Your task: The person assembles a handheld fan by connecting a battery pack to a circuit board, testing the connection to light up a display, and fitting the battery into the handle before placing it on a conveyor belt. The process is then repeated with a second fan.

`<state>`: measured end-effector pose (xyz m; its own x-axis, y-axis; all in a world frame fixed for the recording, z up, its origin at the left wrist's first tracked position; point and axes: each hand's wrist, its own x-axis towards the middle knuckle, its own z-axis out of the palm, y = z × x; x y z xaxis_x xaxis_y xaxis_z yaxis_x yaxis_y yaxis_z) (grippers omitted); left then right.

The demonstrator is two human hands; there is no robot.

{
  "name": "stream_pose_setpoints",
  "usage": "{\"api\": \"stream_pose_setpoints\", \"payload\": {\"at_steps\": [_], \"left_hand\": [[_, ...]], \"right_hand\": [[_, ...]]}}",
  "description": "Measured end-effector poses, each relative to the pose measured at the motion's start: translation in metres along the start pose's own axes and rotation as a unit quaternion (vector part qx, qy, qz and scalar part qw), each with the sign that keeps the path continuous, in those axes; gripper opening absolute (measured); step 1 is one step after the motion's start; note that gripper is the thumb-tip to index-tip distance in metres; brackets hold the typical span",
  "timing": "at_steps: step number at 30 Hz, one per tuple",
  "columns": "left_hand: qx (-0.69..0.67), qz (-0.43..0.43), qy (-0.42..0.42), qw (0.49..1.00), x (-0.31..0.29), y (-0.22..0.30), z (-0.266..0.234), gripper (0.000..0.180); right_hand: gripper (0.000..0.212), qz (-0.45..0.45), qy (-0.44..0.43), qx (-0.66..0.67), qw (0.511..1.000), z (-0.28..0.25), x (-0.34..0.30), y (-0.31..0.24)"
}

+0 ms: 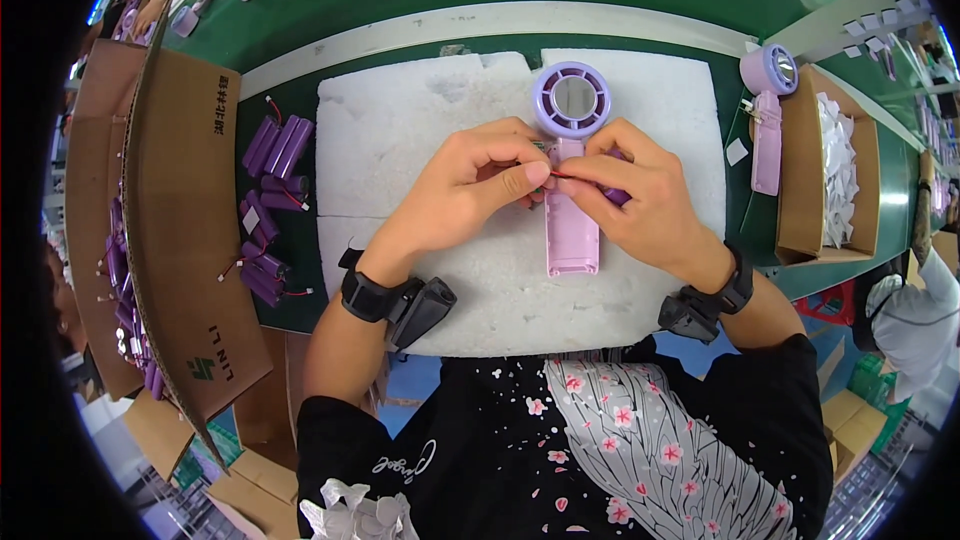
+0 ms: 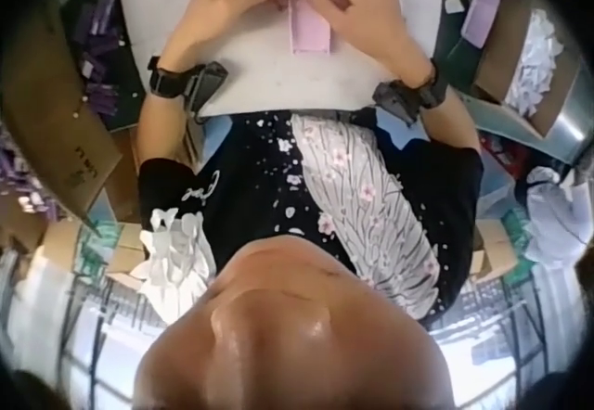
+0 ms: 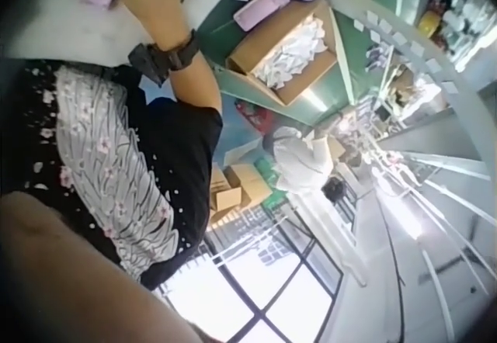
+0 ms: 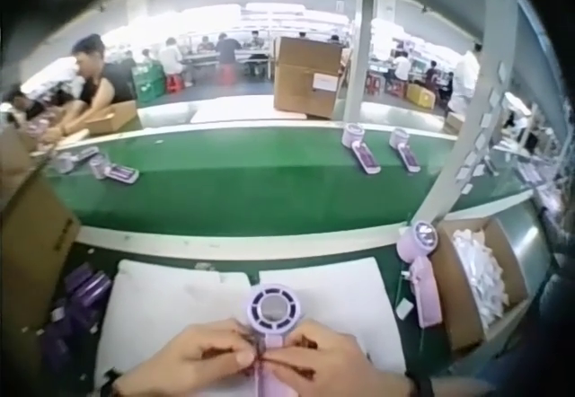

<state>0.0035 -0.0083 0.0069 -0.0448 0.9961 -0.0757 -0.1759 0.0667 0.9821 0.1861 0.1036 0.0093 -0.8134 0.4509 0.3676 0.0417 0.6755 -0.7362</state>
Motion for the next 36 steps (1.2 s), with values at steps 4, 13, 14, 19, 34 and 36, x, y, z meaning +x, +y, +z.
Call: {"api": "stream_pose_setpoints", "payload": {"at_steps": [4, 13, 14, 19, 34, 36], "left_hand": [[0.002, -0.01, -0.015, 1.0, 0.0, 0.0, -0.005, 0.013], [0.03, -0.017, -0.023, 0.999, 0.0, 0.001, -0.01, 0.029], [0.029, -0.017, -0.024, 0.999, 0.0, 0.001, -0.009, 0.029], [0.002, -0.062, 0.009, 0.998, 0.0, 0.008, -0.008, 0.033], [0.017, -0.031, 0.015, 0.999, -0.002, 0.005, -0.009, 0.023], [0.04, -0.01, 0.013, 0.999, -0.003, 0.005, -0.009, 0.023]], "right_hand": [[0.017, 0.002, -0.001, 0.028, 1.0, 0.001, 0.003, 0.001], [0.017, -0.002, 0.012, 0.021, 1.0, -0.003, 0.003, 0.001], [0.017, -0.003, 0.009, 0.015, 1.0, -0.003, 0.003, 0.001], [0.015, -0.015, -0.014, -0.009, 1.0, -0.005, 0.002, 0.001], [0.011, -0.037, -0.069, -0.057, 0.995, -0.005, 0.0, 0.0], [0.011, -0.039, -0.068, -0.057, 0.995, -0.006, 0.001, -0.001]]}}
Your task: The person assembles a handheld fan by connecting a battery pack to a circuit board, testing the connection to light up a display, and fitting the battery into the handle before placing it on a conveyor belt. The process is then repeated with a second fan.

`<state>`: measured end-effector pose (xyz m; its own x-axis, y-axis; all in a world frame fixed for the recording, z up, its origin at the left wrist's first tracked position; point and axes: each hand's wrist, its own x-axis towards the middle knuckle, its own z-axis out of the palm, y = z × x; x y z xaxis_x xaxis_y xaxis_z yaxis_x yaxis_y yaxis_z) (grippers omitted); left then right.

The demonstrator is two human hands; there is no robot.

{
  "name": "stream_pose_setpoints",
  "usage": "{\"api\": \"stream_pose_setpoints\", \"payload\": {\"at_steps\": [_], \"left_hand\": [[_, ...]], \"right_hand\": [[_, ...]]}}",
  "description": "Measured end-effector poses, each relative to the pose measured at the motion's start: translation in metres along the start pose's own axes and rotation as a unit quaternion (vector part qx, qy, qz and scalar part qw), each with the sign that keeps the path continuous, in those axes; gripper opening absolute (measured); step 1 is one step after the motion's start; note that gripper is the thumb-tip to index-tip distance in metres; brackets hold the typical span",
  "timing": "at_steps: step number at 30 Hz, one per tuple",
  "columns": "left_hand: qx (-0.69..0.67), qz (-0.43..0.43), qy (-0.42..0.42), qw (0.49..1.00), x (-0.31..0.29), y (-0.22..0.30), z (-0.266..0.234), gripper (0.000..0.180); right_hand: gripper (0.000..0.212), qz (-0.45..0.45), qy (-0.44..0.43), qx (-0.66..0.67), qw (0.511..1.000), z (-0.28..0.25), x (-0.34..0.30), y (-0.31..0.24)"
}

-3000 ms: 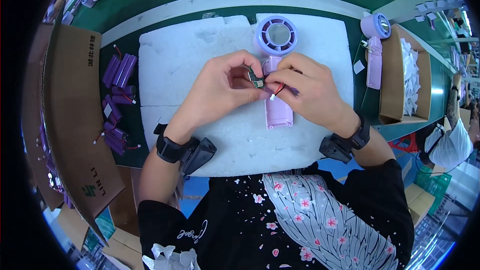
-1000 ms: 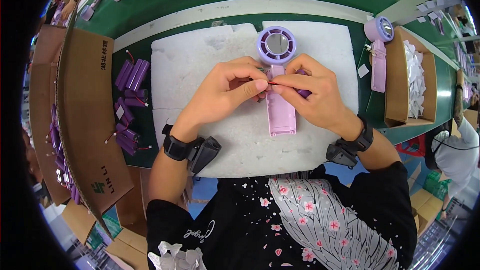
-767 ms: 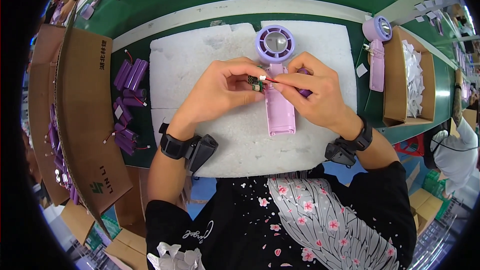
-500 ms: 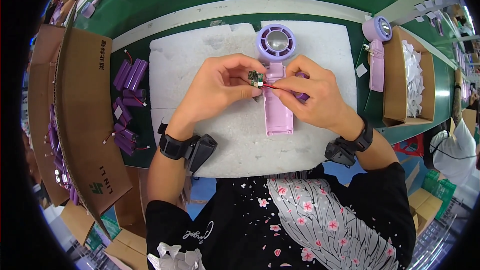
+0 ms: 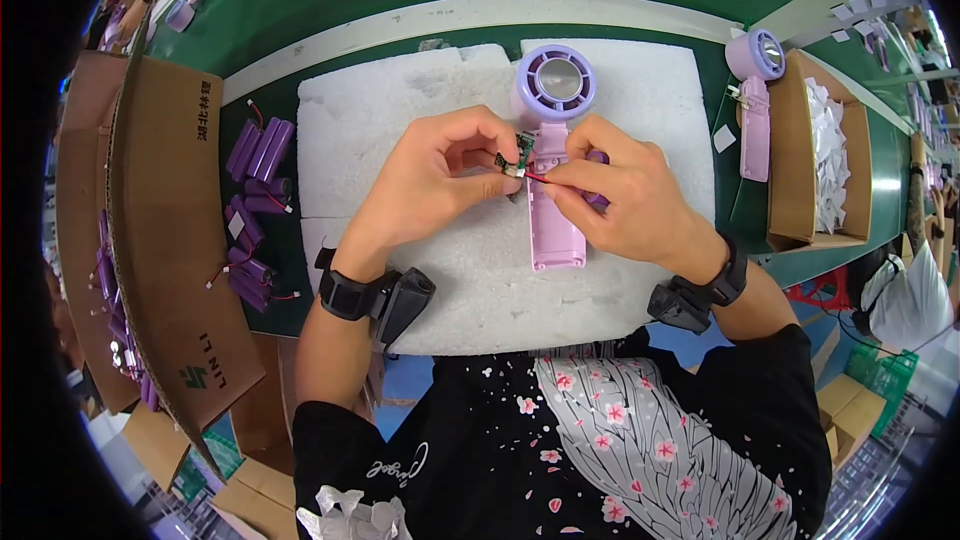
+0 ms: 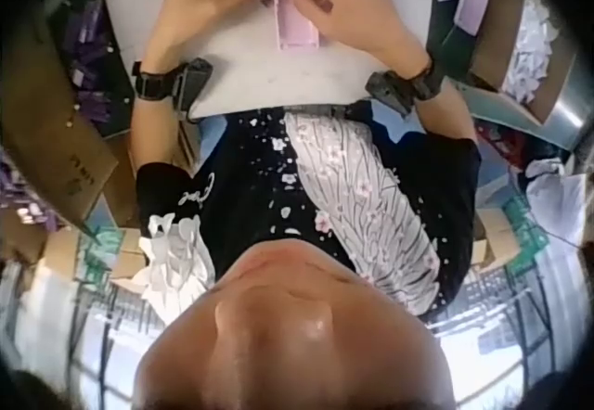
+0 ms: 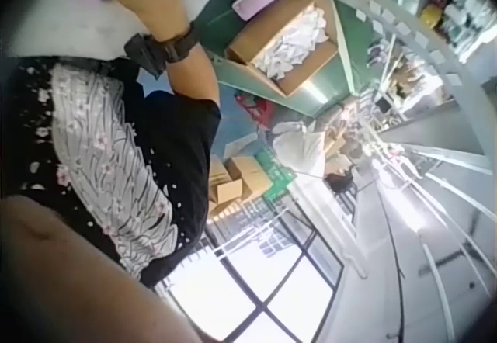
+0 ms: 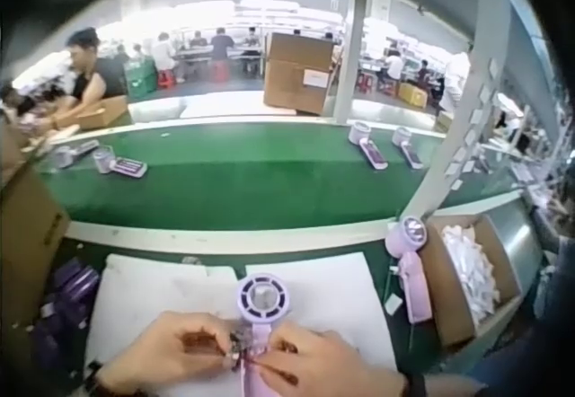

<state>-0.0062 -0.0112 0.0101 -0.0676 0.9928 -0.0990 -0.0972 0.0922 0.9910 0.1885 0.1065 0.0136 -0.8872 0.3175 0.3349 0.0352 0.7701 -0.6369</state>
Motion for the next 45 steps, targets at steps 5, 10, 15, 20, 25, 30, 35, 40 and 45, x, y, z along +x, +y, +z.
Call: {"api": "stream_pose_setpoints", "payload": {"at_steps": [5, 10, 15, 20, 25, 30, 35, 40, 45], "left_hand": [[0.014, 0.019, 0.006, 1.0, 0.0, -0.001, 0.0, 0.024], [0.015, 0.024, 0.033, 0.999, 0.0, 0.002, 0.004, 0.027], [0.021, 0.046, 0.048, 0.998, 0.001, 0.0, 0.007, 0.027], [0.057, 0.077, 0.04, 0.995, 0.003, -0.001, 0.01, 0.034], [0.166, 0.095, 0.024, 0.981, 0.003, 0.0, 0.013, 0.036], [0.135, 0.097, 0.063, 0.984, 0.002, -0.001, 0.018, 0.036], [0.108, 0.081, 0.06, 0.989, 0.004, -0.005, 0.015, 0.032], [0.138, 0.089, 0.083, 0.983, 0.003, -0.005, 0.016, 0.026], [0.244, 0.157, 0.107, 0.951, 0.005, -0.007, 0.017, 0.025]], "right_hand": [[0.011, 0.001, 0.008, 0.012, 1.0, 0.001, 0.0, 0.0], [0.01, 0.004, 0.023, 0.038, 0.999, 0.002, 0.001, 0.002], [0.009, -0.005, 0.029, 0.023, 0.999, 0.001, 0.001, 0.001], [0.015, -0.021, 0.027, 0.026, 0.999, 0.0, 0.001, 0.003], [0.026, 0.021, 0.094, 0.02, 0.995, 0.004, 0.006, -0.001], [0.034, 0.008, 0.125, 0.013, 0.992, 0.006, 0.008, 0.0], [0.034, 0.003, 0.125, 0.004, 0.992, 0.007, 0.007, 0.003], [0.035, 0.014, 0.123, 0.0, 0.992, 0.006, 0.007, 0.003], [0.035, 0.028, 0.126, -0.006, 0.992, 0.006, 0.009, 0.002]]}}
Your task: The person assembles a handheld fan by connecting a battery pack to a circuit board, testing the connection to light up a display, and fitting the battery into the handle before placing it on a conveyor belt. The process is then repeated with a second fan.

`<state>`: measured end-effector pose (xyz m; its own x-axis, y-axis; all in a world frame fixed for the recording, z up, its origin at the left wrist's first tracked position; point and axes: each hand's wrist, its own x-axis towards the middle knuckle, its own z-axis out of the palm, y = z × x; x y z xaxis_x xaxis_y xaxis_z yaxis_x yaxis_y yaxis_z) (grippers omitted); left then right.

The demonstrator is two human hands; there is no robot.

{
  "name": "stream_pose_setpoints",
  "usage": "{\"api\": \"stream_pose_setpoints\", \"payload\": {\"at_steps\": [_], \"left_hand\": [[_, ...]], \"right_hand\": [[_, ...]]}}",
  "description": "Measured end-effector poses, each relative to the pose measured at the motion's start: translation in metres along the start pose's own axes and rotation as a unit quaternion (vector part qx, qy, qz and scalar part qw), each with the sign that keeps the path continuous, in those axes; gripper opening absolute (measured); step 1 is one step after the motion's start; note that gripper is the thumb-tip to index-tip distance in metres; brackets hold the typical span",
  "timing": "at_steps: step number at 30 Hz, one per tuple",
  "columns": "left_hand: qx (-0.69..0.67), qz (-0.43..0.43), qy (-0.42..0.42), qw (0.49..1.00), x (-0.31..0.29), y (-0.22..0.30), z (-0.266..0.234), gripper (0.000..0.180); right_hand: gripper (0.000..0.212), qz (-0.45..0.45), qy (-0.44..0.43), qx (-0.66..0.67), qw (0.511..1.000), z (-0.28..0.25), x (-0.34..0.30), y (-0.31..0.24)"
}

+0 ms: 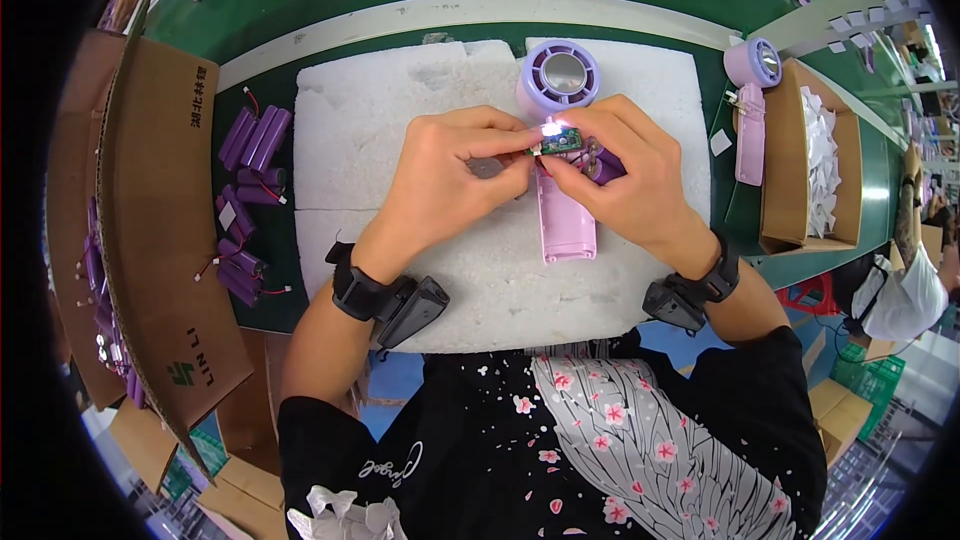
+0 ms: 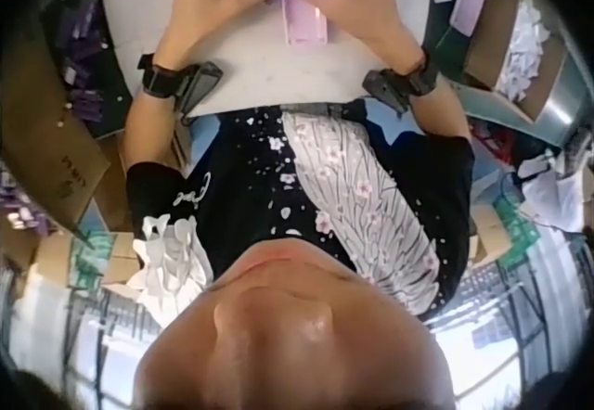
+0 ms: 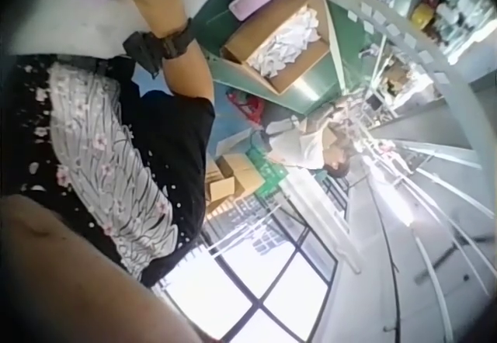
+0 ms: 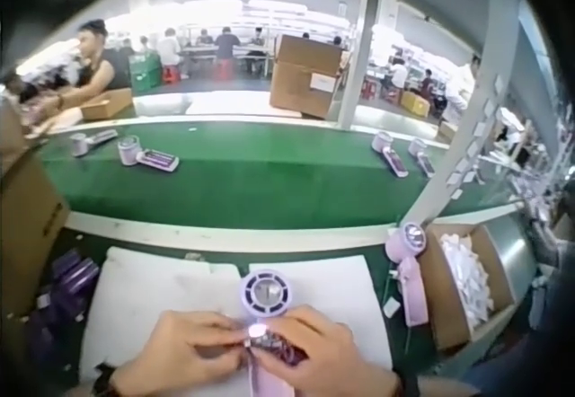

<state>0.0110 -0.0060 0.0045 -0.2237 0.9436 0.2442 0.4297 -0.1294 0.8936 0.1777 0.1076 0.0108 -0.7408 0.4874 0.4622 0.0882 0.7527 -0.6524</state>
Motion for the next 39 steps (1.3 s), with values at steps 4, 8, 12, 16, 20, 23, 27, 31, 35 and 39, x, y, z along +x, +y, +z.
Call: {"api": "stream_pose_setpoints", "payload": {"at_steps": [4, 8, 12, 16, 20, 23, 27, 31, 35, 39], "left_hand": [[0.007, -0.01, 0.006, 1.0, 0.0, 0.001, 0.001, 0.024], [0.006, -0.023, 0.007, 1.0, 0.0, 0.003, 0.001, 0.023], [-0.008, -0.043, 0.008, 0.999, 0.001, 0.004, 0.0, 0.023], [-0.006, -0.026, -0.004, 1.0, 0.0, 0.0, -0.001, 0.026], [-0.118, -0.014, 0.03, 0.993, 0.002, -0.008, 0.01, 0.031], [-0.069, -0.03, 0.019, 0.997, -0.002, -0.003, 0.016, 0.034], [-0.036, -0.079, -0.02, 0.996, -0.001, 0.002, 0.013, 0.037], [-0.039, -0.111, -0.041, 0.992, 0.002, 0.007, 0.011, 0.038], [-0.038, -0.126, -0.046, 0.99, 0.002, 0.008, 0.012, 0.039], [-0.041, -0.117, -0.048, 0.991, 0.001, 0.007, 0.013, 0.04]], "right_hand": [[0.034, -0.013, 0.016, -0.007, 1.0, 0.002, -0.001, 0.001], [0.033, 0.002, 0.014, -0.017, 1.0, 0.003, 0.0, -0.001], [0.032, 0.009, 0.021, -0.006, 1.0, 0.004, -0.001, -0.002], [0.029, 0.025, 0.015, -0.004, 1.0, 0.004, 0.0, -0.005], [0.025, 0.077, 0.009, 0.05, 0.996, 0.003, 0.002, -0.008], [0.021, 0.114, -0.018, 0.067, 0.991, 0.0, 0.002, -0.01], [0.017, 0.061, -0.003, 0.053, 0.997, 0.004, 0.001, -0.01], [0.014, 0.054, -0.01, 0.019, 0.998, 0.0, 0.0, -0.014], [0.014, 0.103, -0.058, 0.012, 0.993, -0.007, 0.0, -0.017], [0.014, 0.092, -0.098, 0.005, 0.991, -0.011, -0.001, -0.015]]}}
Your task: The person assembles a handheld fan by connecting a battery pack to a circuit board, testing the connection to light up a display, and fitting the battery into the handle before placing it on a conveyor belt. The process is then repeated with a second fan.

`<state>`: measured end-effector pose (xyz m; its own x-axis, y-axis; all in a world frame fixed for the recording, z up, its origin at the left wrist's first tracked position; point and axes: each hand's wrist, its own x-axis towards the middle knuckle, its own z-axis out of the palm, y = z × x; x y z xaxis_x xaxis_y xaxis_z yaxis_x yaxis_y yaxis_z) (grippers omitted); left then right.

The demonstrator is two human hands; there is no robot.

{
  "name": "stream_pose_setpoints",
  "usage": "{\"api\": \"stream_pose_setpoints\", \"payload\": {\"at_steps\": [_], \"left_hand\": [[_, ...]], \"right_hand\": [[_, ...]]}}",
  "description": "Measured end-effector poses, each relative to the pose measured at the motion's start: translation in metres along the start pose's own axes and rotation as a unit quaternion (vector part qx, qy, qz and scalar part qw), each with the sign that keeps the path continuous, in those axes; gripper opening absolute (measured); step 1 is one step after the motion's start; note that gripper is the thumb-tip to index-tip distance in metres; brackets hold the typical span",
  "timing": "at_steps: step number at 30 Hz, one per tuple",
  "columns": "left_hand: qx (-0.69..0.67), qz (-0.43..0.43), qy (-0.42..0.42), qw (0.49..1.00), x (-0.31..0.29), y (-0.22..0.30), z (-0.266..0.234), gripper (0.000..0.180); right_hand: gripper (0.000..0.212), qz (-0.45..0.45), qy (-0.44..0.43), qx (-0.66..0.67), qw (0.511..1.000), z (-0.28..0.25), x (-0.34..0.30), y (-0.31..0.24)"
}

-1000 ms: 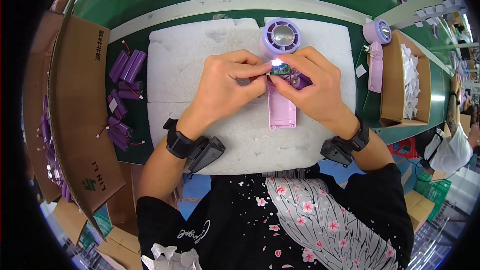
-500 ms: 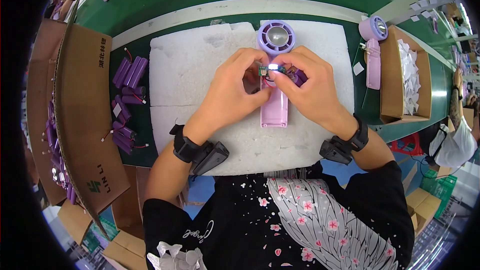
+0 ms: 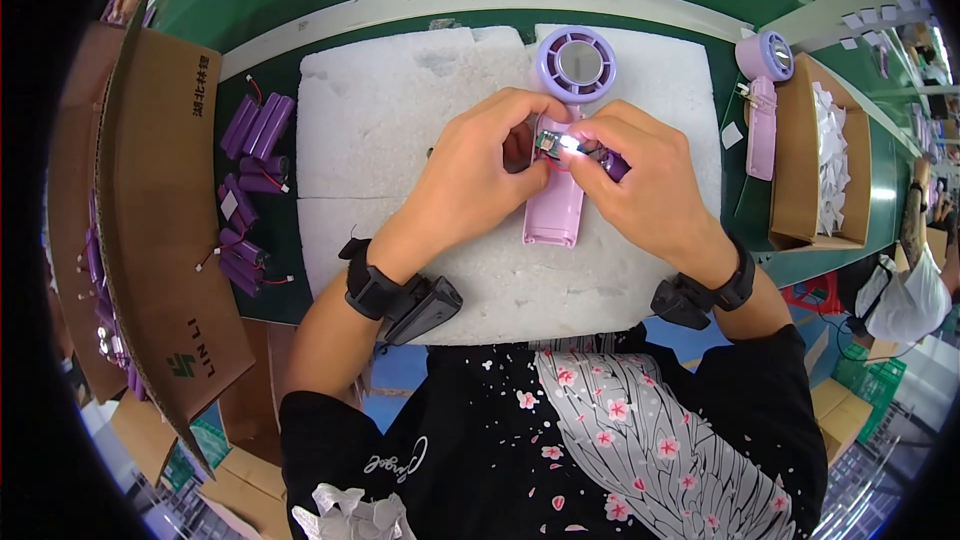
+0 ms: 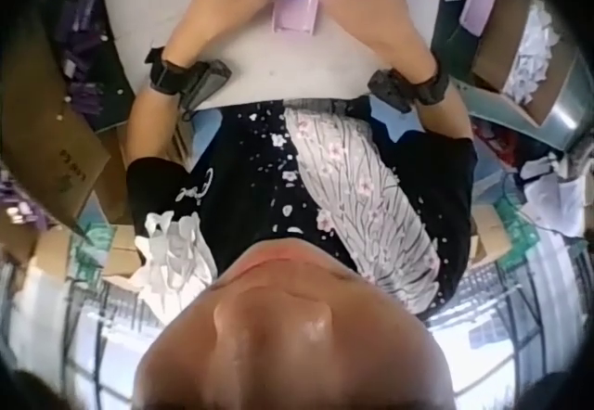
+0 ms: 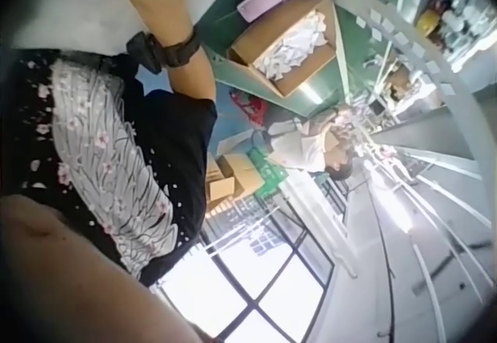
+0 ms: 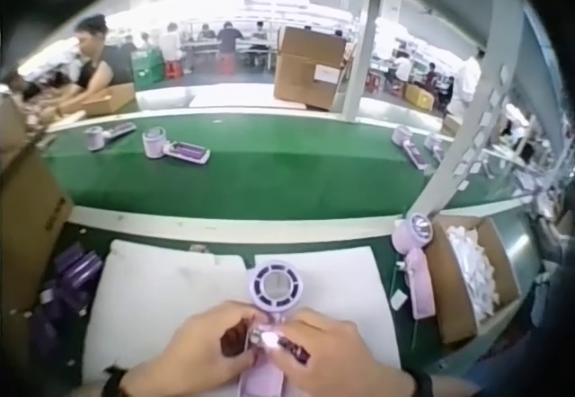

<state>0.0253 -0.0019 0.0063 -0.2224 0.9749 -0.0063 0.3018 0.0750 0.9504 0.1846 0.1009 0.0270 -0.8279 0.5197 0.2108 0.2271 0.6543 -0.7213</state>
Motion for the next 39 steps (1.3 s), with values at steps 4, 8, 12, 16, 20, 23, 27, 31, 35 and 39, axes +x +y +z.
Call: {"api": "stream_pose_setpoints", "payload": {"at_steps": [4, 8, 12, 16, 20, 23, 27, 31, 35, 39], "left_hand": [[0.003, 0.024, -0.039, 0.999, 0.0, -0.001, -0.007, 0.046], [-0.014, 0.016, -0.069, 0.997, 0.001, 0.002, -0.01, 0.051], [-0.019, -0.001, -0.072, 0.997, 0.001, 0.004, -0.01, 0.051], [-0.006, 0.001, -0.067, 0.998, 0.001, 0.005, -0.008, 0.049], [-0.007, 0.001, -0.063, 0.998, 0.002, 0.006, -0.007, 0.048], [-0.008, -0.005, -0.064, 0.998, 0.002, 0.007, -0.007, 0.049], [-0.007, -0.011, -0.067, 0.998, 0.002, 0.007, -0.007, 0.05], [-0.011, -0.01, -0.065, 0.998, 0.001, 0.007, -0.006, 0.05], [-0.007, -0.002, -0.063, 0.998, 0.001, 0.006, -0.005, 0.051], [-0.005, 0.008, -0.061, 0.998, 0.002, 0.006, -0.005, 0.05]], "right_hand": [[0.015, -0.005, -0.013, -0.027, 1.0, -0.003, -0.002, -0.002], [0.014, -0.04, 0.025, -0.069, 0.996, 0.002, -0.005, -0.002], [0.015, -0.067, 0.054, -0.098, 0.991, 0.004, -0.006, -0.004], [0.02, -0.051, 0.06, -0.076, 0.994, 0.0, -0.006, -0.005], [0.02, -0.05, 0.075, -0.081, 0.993, -0.002, -0.004, -0.006], [0.019, -0.022, 0.049, -0.074, 0.996, -0.006, -0.005, -0.008], [0.019, 0.013, 0.021, -0.064, 0.998, -0.009, -0.005, -0.009], [0.019, 0.026, 0.006, -0.057, 0.998, -0.008, -0.005, -0.01], [0.02, 0.027, 0.0, -0.064, 0.998, -0.008, -0.007, -0.011], [0.021, 0.021, 0.01, -0.081, 0.996, -0.007, -0.008, -0.014]]}}
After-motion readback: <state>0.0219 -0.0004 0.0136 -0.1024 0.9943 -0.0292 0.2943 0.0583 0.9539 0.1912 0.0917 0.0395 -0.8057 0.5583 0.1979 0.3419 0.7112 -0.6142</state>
